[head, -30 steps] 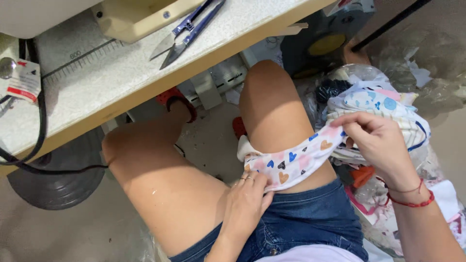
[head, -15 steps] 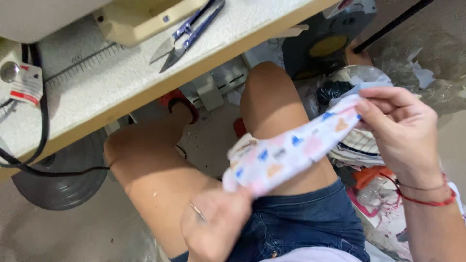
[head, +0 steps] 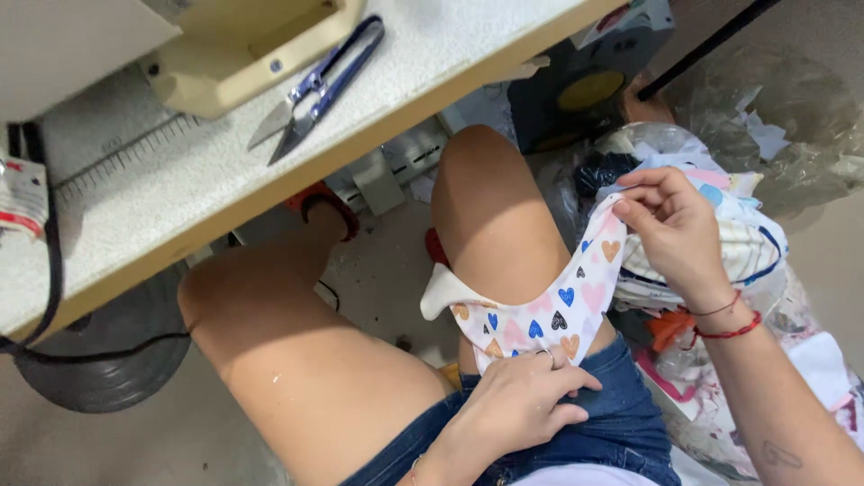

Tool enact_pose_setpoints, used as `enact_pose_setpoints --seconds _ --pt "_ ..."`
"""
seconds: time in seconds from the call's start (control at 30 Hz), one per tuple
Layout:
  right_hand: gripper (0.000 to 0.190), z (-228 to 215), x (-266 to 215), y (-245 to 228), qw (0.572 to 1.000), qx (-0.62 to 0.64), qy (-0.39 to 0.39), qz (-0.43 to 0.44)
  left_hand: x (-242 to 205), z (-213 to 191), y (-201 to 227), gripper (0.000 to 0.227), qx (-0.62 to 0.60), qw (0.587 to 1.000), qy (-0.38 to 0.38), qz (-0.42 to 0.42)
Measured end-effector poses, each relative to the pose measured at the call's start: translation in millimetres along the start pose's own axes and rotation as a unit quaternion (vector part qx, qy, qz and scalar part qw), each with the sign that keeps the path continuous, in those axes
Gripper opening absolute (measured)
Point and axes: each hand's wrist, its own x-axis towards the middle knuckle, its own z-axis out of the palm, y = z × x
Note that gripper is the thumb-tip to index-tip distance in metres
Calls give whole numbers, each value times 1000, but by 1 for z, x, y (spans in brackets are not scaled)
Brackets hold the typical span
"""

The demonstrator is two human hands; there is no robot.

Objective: Trimming loose threads from small fabric garments using hand snips at a sewing workstation

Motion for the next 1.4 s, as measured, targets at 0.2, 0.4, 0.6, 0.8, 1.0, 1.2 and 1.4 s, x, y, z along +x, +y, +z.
enact_pose_setpoints --seconds 0.2,0.4,0.6,0.8,1.0,1.2,1.4 --pt "21 5 6 5 997 -72 -19 -23 24 -17 17 15 190 918 326 124" --pt "12 -3 11 7 996 -81 -34 0 54 -5 3 33 273 937 209 59" --pt "28 7 10 -21 986 -50 -85 133 51 -4 4 37 303 924 225 56" --pt "10 12 15 -3 996 -19 56 64 53 14 -3 43 413 881 226 34" --pt "9 29 14 33 989 -116 89 15 45 0 -5 41 209 956 157 133" --pt "16 53 -38 -31 917 -300 88 -249 -13 -18 -35 23 5 888 460 16" --pt "19 78 -95 -26 896 -321 -138 -275 -6 -22 -75 35 117 887 399 -201"
